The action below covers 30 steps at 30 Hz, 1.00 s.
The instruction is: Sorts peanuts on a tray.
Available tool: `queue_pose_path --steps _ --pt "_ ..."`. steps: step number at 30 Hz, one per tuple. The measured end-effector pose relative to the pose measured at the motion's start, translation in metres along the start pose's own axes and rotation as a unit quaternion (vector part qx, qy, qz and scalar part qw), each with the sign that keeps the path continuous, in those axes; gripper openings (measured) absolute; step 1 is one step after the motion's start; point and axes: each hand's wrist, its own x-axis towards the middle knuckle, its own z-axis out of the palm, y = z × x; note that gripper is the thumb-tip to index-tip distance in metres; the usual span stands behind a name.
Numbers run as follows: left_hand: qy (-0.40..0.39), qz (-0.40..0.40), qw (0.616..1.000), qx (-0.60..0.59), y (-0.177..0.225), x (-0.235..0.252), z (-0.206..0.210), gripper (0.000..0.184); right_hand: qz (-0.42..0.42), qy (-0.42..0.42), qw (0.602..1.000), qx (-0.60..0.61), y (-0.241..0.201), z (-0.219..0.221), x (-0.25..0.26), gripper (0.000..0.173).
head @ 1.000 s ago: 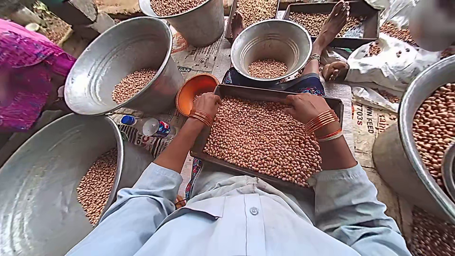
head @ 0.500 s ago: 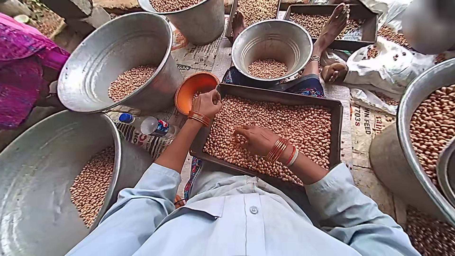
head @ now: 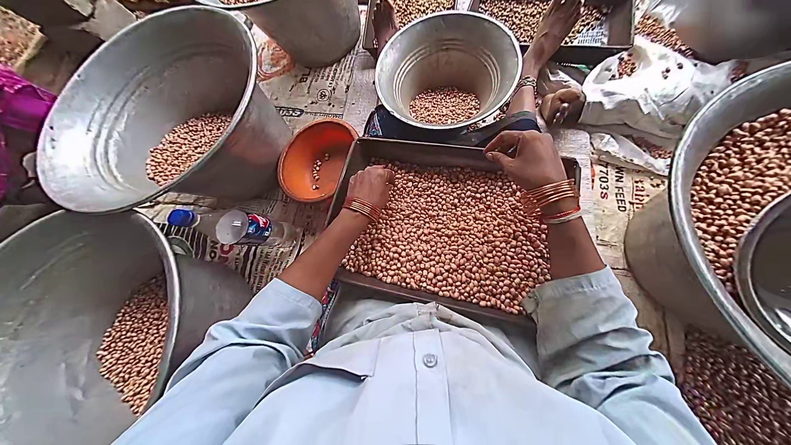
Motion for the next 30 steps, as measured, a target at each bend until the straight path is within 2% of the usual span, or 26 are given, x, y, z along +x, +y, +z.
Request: queue_pose_path --steps 4,10,13,15,17,18,19,21,23,24,25,26,28,30 --pt "-0.017 -0.029 0.999 0.01 0.0 -0.004 -0.002 0.022 -0.014 -0.103 0.988 -0.116 -0.014 0.019 0.001 0.013" --pt "-0.05 -0.043 0.998 0.005 0.003 -0.009 -0.001 0.027 0.02 -0.151 0.971 -0.182 -0.007 0.019 -0.002 0.012" --pt "-0.05 -0.037 0.991 -0.117 -0.009 -0.005 -0.005 0.031 0.035 -0.172 0.965 -0.194 -0.011 0.028 -0.003 0.017" --pt "-0.043 0.005 0.952 -0.303 -0.021 -0.004 -0.005 0.023 0.039 -0.175 0.964 -0.195 -0.013 0.031 -0.004 0.018" --pt "-0.067 0.037 0.868 -0.491 -0.016 -0.007 0.0 0.033 0.046 -0.182 0.962 -0.197 -0.014 0.032 -0.003 0.019" --pt "-0.1 0.036 0.836 -0.538 -0.004 -0.015 -0.001 0.037 0.051 -0.183 0.961 -0.201 -0.016 0.032 -0.003 0.019" --pt "-0.142 0.028 0.815 -0.56 0.013 -0.025 0.0 0.039 0.056 -0.183 0.96 -0.203 -0.017 0.032 -0.002 0.019" --pt "-0.277 0.012 0.778 -0.564 0.045 -0.05 0.004 0.039 0.06 -0.186 0.959 -0.206 -0.018 0.032 -0.002 0.018" --pt "-0.396 0.023 0.744 -0.537 0.058 -0.058 0.011 0.036 0.067 -0.195 0.958 -0.198 -0.017 0.031 0.0 0.021" --pt "-0.416 0.03 0.743 -0.523 0.056 -0.052 0.013 0.033 0.068 -0.202 0.959 -0.187 -0.014 0.029 0.001 0.022" --pt "-0.4 0.031 0.76 -0.511 0.049 -0.042 0.014 0.033 0.063 -0.201 0.963 -0.165 -0.01 0.027 0.002 0.024" --pt "-0.357 0.024 0.79 -0.497 0.04 -0.029 0.015 0.035 0.049 -0.19 0.972 -0.129 -0.005 0.025 0.003 0.024" --pt "-0.221 0.015 0.864 -0.452 0.027 -0.009 0.012 0.034 0.017 -0.13 0.991 -0.038 0.003 0.021 0.003 0.022" --pt "-0.136 0.038 0.9 -0.413 0.031 0.0 0.008 0.025 -0.008 -0.064 0.997 0.036 0.004 0.012 0.004 0.018"
